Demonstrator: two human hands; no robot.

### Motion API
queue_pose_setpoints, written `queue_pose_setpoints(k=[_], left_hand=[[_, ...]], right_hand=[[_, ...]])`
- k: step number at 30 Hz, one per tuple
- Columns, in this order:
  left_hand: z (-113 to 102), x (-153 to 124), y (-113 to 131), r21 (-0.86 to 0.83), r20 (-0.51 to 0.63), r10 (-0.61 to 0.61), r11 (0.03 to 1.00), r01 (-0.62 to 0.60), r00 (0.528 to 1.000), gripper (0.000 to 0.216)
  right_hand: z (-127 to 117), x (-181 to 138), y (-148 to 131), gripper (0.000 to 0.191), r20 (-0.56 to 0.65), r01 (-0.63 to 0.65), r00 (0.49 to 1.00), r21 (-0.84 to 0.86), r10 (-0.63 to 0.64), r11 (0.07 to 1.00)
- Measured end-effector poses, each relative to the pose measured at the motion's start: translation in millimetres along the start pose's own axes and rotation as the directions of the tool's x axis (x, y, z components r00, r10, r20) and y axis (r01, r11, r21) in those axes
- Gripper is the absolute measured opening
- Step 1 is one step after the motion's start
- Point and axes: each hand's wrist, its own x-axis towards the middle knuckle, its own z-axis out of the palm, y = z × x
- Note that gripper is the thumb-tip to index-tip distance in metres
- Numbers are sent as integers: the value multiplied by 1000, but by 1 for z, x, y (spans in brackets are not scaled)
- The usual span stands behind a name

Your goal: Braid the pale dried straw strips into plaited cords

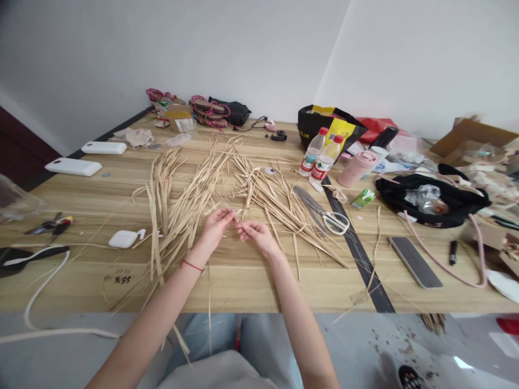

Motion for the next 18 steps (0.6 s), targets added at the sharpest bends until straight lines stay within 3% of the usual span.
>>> queue_pose_setpoints(k=[8,18], left_hand=[[1,-1,-2,30,-11,-19,999,20,1000,27],[0,-1,-2,68,-34,-15,998,18,999,27]], right_hand=[[1,2,6,23,24,-14,1000,91,12,996],[3,0,1,25,-13,125,992,-156,-128,980]])
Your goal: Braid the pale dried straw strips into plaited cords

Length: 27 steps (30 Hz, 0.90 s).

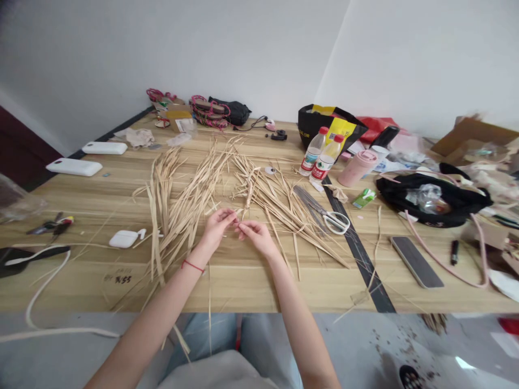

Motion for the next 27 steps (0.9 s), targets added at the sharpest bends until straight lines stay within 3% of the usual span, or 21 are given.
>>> queue_pose_setpoints(k=[17,21,27], left_hand=[[-3,0,-9,110,217,-26,994,2,976,22],[-1,-1,-9,115,175,-3,993,-17,985,25],[5,-4,-2,134,88,34,990,-46,995,27]], right_hand=[[-6,1,5,23,-41,-103,993,168,112,980],[-6,2,5,26,-35,-99,994,184,107,978],[0,1,2,36,-44,-15,999,-15,15,1000]])
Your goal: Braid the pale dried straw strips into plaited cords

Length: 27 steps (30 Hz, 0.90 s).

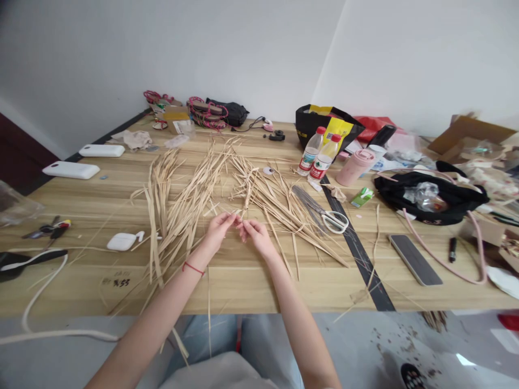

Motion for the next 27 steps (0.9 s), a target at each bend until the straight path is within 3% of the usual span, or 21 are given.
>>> queue_pose_setpoints(k=[5,14,17,21,24,27], left_hand=[[2,-2,4,-1,22,-12,1000,12,1000,27],[-1,-2,2,14,48,17,1000,-18,999,27],[-1,-1,2,45,40,26,999,-28,999,27],[-1,-1,2,53,31,25,998,-27,999,27],[-1,-1,3,43,21,20,999,-21,1000,27],[-2,-1,4,45,30,20,999,-21,999,26]], right_hand=[[3,-2,2,37,-18,35,999,-102,-37,994],[7,-2,-1,35,49,-96,995,98,91,991],[6,-1,-1,36,52,-85,995,106,80,991],[2,-2,-2,43,16,-22,1000,-6,22,1000],[0,-3,-4,41,-19,40,999,-156,-44,987],[2,-5,-6,38,-25,73,997,-193,-79,979]])
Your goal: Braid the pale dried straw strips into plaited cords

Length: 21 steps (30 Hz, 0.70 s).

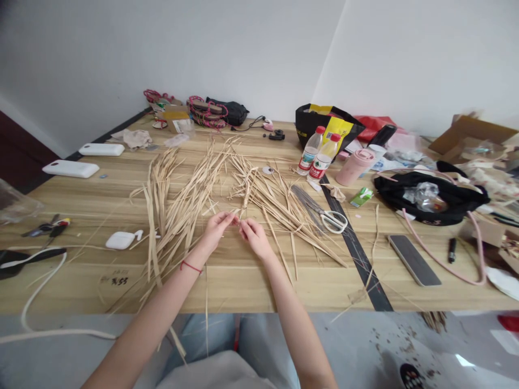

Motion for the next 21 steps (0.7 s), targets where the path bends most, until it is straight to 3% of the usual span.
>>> queue_pose_setpoints(k=[6,10,16,21], left_hand=[[0,-1,1,-142,84,-57,987,69,995,24],[1,-1,1,-223,88,-88,969,106,992,23],[1,1,1,-299,46,-111,947,120,993,21],[-1,0,1,-263,42,-115,957,122,992,19]], right_hand=[[8,0,-3,32,7,-76,997,205,76,976],[11,2,-3,30,5,-85,996,237,86,968],[11,1,1,35,-59,62,996,25,-60,998],[12,-4,7,31,-117,141,977,-269,-178,953]])
